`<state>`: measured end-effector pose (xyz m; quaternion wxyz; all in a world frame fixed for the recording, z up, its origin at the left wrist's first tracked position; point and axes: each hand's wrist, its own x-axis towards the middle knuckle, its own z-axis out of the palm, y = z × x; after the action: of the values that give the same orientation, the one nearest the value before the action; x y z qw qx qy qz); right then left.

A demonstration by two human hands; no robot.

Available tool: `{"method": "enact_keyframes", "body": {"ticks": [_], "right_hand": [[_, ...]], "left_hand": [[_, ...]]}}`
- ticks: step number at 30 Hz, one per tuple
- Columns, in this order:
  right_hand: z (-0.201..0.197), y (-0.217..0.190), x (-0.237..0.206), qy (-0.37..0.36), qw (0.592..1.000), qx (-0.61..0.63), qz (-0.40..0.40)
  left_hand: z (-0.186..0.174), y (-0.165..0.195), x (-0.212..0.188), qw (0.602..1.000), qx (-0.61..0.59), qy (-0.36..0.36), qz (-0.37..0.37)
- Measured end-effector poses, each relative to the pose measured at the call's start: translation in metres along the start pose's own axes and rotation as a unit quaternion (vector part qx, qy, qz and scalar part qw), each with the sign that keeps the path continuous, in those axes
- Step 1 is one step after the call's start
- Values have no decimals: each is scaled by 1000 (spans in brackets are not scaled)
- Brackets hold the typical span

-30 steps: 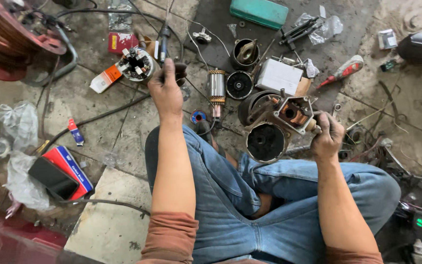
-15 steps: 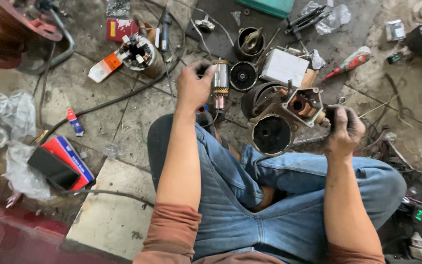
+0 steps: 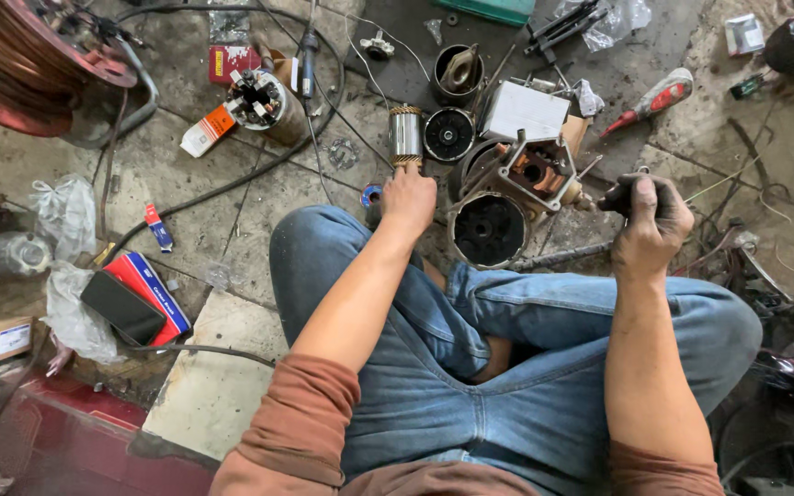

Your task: The person sits on the floor and works on an electric motor housing. They use pliers to adjust internal components, then use a soldering iron to solder wires inside the housing. The person also uses a screwdriver and a small brush on the motor parts.

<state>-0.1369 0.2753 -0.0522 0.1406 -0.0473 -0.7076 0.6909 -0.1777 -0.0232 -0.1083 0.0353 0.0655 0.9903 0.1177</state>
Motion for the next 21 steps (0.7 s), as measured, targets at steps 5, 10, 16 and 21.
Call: {"method": "enact_keyframes", "body": {"ticks": [5, 10, 16, 21], "right_hand": [[0, -11, 3, -1, 999, 32, -11], [2, -18, 3, 8, 1000, 21, -8], [4, -28, 3, 11, 999, 38, -12], [0, -27, 3, 12, 999, 34, -20]], "left_hand": [[4, 9, -6, 988, 105, -21, 112], [2, 14, -9, 954, 235, 29, 185], [2, 19, -2, 925, 287, -79, 237], [7, 21, -1, 946, 233, -48, 219]]}}
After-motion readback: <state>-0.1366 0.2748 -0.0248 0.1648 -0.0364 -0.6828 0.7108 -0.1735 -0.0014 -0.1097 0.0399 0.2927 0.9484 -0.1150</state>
